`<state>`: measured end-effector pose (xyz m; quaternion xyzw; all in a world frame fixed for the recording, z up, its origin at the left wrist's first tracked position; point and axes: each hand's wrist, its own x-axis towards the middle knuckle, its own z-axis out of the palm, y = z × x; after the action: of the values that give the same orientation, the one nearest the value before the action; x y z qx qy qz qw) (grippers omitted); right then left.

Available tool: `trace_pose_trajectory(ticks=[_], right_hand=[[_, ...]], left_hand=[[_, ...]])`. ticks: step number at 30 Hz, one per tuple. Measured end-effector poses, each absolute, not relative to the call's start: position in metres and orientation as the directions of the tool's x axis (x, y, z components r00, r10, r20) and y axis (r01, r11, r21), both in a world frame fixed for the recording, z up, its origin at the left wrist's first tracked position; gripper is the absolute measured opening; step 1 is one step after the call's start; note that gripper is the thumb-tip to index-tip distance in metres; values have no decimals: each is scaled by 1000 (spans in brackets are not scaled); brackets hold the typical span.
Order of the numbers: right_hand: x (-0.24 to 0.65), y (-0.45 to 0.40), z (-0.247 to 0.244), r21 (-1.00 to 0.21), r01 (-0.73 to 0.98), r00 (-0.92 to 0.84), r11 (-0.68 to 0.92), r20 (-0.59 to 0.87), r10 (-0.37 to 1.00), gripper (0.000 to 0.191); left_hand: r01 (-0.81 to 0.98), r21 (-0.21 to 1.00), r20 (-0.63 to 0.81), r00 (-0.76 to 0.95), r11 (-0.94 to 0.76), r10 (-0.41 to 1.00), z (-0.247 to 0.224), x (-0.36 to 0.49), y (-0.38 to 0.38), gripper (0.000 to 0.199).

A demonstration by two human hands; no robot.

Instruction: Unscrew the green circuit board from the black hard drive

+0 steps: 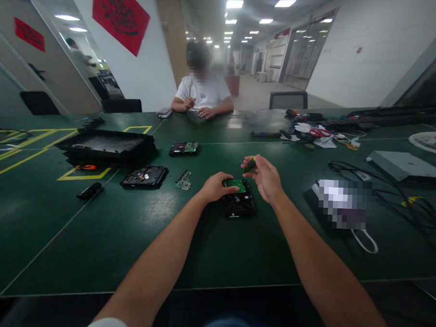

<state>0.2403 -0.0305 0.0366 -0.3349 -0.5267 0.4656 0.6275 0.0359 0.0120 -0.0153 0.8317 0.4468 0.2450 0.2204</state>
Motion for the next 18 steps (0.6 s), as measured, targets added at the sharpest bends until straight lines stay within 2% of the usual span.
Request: trace_pose_trajectory(ticks=[7,14,18], right_hand=[[240,-36,39,-875,-436,-37,212,252,967,33],[244,-30,37,-843,-521,-75,133,200,977,47],[245,-31,37,-846,-518,-81,127,197,977,42]], left_hand=[[633,577,223,484,-515,846,-17,35,13,59],[631,585,226,476,-509,850,-19,35,14,58],[628,573,236,488,-526,840,-19,35,14,59]])
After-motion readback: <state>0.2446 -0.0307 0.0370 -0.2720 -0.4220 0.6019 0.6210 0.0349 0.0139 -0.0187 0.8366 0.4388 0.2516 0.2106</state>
